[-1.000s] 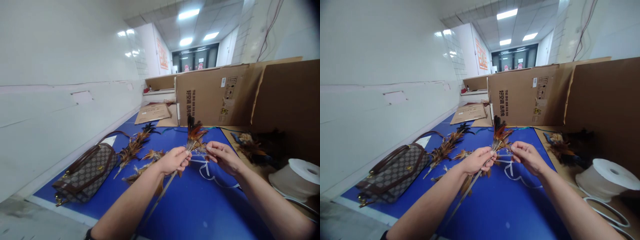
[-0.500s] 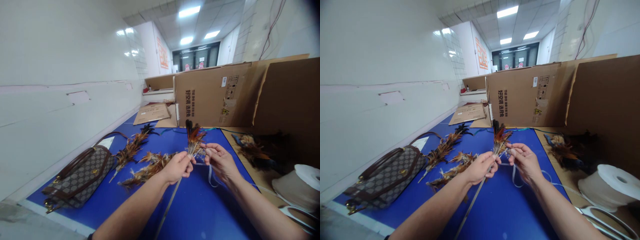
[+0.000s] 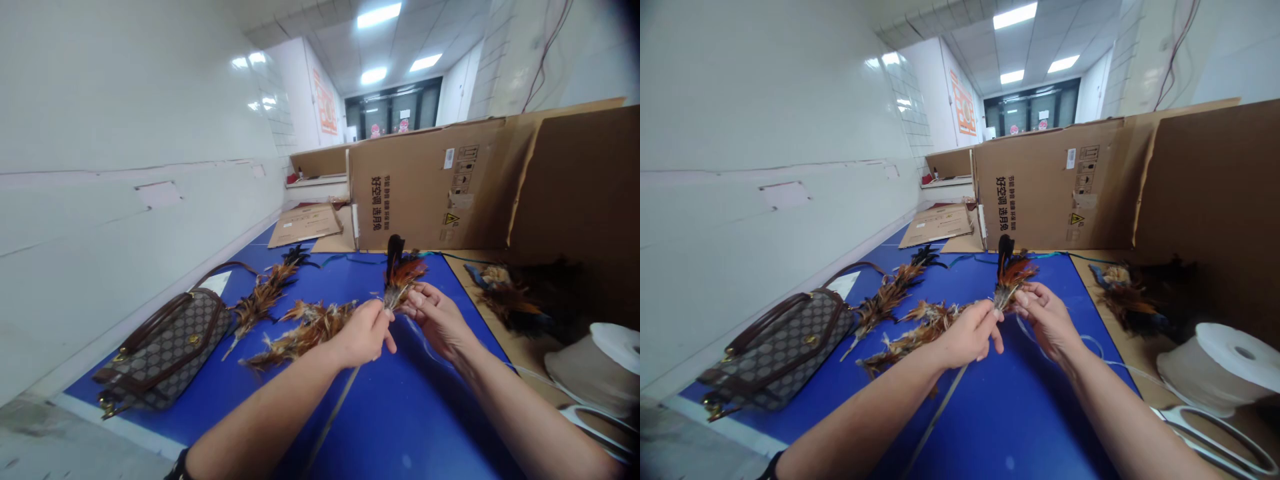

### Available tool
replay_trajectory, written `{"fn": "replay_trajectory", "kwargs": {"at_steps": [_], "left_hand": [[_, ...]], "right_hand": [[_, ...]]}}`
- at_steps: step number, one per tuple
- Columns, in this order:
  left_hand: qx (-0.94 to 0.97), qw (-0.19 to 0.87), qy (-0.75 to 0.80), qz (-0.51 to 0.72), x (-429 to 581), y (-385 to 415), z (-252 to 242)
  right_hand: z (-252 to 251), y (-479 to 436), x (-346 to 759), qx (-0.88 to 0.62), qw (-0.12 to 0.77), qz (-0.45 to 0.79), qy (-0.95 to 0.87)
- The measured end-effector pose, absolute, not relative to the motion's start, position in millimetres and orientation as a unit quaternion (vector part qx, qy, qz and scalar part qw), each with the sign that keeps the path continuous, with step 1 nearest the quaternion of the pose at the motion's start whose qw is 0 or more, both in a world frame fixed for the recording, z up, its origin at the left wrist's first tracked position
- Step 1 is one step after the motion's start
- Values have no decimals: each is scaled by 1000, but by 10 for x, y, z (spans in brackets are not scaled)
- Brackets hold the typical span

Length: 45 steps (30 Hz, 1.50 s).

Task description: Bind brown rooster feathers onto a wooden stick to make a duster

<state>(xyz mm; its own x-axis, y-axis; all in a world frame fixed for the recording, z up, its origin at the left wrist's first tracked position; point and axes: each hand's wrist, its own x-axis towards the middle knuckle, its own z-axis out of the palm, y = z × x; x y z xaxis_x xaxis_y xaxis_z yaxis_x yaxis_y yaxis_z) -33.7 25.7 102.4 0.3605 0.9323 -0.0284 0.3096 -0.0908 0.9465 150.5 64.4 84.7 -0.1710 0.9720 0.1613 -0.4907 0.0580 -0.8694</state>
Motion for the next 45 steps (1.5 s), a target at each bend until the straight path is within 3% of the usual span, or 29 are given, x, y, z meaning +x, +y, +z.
{"fn": "replay_trajectory", "kwargs": {"at_steps": [8,13,17,25,29,36,42,45], "left_hand": [[798,283,435,307,-344,206,1024],[810,263,434,293,-337,202,882],[863,221,371,262,-334,247,643],[950,-35,297,92,-254,248,273],[952,-130,272,53,-223,236,218],[945,-98,296,96,-362,217,237],[934,32,351,52,-477,181,292],[940,7,331,78,-536,169,282]], "right_hand": [[958,616,1578,-282,590,598,-464],[943,648,1687,-331,566,543,-524],[964,674,1803,-376,485,419,-669],[1163,469,1815,-402,235,104,-879],[1236,378,1759,-372,212,63,-902],[1161,492,1959,-380,253,103,-884],[1160,549,2044,-378,276,123,-875],[1194,548,2098,-380,267,126,-877]]}}
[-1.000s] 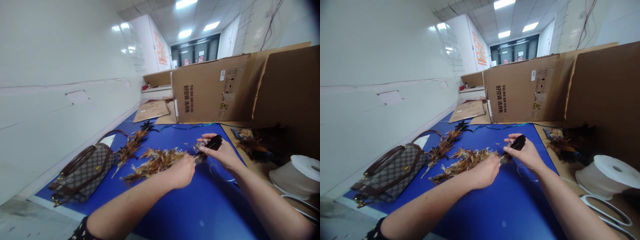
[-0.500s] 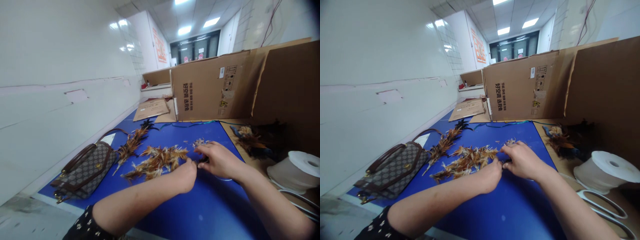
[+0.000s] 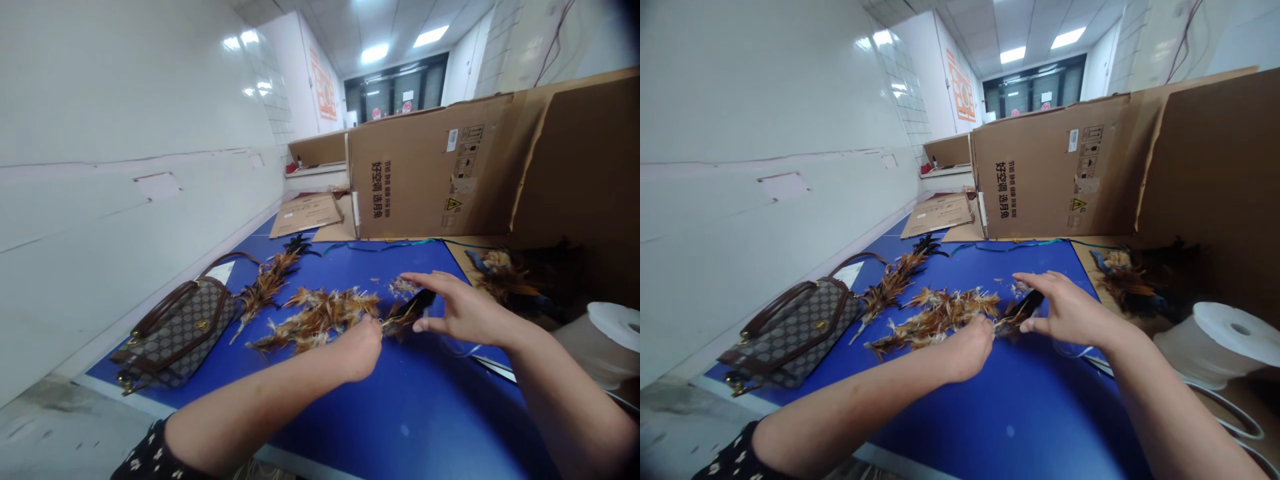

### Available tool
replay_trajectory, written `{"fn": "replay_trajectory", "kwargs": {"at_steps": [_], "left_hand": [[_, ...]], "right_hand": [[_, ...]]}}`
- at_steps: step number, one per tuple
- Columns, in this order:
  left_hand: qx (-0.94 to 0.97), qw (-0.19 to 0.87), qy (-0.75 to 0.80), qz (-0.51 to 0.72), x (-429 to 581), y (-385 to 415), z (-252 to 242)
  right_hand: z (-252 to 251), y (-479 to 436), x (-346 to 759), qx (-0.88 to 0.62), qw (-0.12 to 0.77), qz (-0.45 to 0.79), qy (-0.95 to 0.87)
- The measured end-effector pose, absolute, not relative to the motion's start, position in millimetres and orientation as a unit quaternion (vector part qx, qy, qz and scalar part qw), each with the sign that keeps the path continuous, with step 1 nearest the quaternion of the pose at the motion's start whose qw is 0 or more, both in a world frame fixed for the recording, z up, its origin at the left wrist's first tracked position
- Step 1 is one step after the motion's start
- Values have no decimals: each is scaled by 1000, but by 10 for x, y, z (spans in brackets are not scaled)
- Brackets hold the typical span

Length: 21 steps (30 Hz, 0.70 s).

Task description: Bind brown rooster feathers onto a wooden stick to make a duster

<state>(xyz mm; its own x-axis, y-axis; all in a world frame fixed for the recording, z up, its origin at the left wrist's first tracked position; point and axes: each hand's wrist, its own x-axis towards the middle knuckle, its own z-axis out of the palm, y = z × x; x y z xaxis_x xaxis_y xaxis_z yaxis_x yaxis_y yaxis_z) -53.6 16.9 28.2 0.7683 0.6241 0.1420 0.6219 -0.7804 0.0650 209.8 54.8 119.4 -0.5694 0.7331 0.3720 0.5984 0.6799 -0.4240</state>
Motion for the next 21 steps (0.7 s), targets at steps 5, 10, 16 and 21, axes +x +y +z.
{"fn": "replay_trajectory", "kwargs": {"at_steps": [5,10,16,21], "left_hand": [[941,-48,317,111,-558,145,188],[933,-127,333,42,-444,152,200],[925,-124,348,-89,-400,141,345],[931,2,365,-22,-567,152,277]], "right_hand": [[1196,538,2099,-372,232,124,-890],[1182,419,1864,-336,224,79,-911],[1282,279,1736,-318,232,4,-919],[1305,343,1861,-362,282,-3,-889]]}}
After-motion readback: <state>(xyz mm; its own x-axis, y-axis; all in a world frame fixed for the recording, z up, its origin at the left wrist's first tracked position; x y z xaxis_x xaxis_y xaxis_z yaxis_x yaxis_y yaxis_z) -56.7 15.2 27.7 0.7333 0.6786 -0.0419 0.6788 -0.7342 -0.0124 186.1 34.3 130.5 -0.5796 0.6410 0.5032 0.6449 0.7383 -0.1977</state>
